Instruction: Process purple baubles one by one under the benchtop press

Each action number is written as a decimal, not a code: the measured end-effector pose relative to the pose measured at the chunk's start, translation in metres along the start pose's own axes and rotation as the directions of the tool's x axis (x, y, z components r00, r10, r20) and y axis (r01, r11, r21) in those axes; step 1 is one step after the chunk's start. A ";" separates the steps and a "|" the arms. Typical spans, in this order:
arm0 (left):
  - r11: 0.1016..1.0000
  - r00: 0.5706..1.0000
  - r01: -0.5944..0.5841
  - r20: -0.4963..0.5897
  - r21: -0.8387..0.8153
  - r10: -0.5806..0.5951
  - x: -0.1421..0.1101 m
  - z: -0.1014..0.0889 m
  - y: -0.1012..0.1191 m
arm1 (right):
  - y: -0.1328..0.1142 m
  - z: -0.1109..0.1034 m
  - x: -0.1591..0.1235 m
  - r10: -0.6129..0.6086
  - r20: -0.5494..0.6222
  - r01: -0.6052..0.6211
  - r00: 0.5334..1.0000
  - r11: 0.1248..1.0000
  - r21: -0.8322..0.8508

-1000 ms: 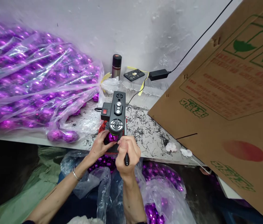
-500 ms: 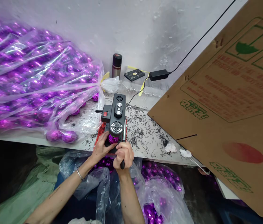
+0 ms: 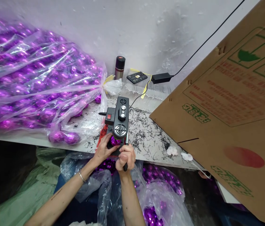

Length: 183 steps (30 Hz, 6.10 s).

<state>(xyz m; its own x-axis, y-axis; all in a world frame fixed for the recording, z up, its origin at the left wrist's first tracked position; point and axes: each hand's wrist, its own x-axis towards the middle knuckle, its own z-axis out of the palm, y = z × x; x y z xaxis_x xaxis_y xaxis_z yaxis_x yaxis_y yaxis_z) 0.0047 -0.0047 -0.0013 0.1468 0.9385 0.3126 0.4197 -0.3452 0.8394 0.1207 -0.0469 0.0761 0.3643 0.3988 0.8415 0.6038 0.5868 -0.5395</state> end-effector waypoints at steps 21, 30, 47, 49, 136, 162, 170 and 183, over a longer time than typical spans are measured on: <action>0.999 0.999 -0.034 0.024 -0.033 0.035 0.008 0.000 -0.001 | -0.008 0.006 0.011 0.087 -0.045 -0.081 0.995 0.990 0.116; 0.956 0.949 -0.291 0.135 0.035 0.284 -0.058 -0.048 0.000 | -0.026 -0.009 0.036 0.115 0.082 -0.118 0.990 0.993 0.028; 0.796 0.963 0.244 -0.042 0.554 -0.267 0.181 -0.158 -0.038 | -0.013 -0.006 0.010 0.146 0.046 -0.151 0.988 0.981 0.119; 0.767 0.946 0.290 -0.051 0.573 -0.320 0.190 -0.157 -0.034 | -0.013 -0.006 0.010 0.134 0.048 -0.139 0.990 0.984 0.111; 0.989 0.995 -0.081 -0.064 -0.122 0.074 -0.003 0.000 -0.004 | -0.001 0.002 -0.005 0.046 0.003 -0.046 0.999 0.998 0.044; 0.864 0.874 -0.439 -0.106 0.246 0.475 -0.030 -0.073 -0.009 | -0.020 -0.014 0.032 0.067 0.082 -0.071 0.994 0.996 0.054; 0.720 0.947 0.287 -0.073 0.631 -0.314 0.116 -0.156 -0.011 | -0.017 -0.013 0.030 0.029 0.094 -0.033 0.995 0.998 0.049; 0.480 0.859 0.416 0.161 -0.772 -0.485 0.025 -0.082 0.025 | -0.047 -0.002 0.071 0.125 0.055 -0.126 0.991 0.992 0.013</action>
<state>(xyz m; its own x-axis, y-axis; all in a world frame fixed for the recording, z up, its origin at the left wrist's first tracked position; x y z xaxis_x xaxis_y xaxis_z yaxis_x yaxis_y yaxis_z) -0.0545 0.0093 0.0637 0.0669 0.9753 -0.2105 -0.4292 0.2186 0.8764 0.1198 -0.0478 0.1608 0.3976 0.5069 0.7648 0.5439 0.5411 -0.6414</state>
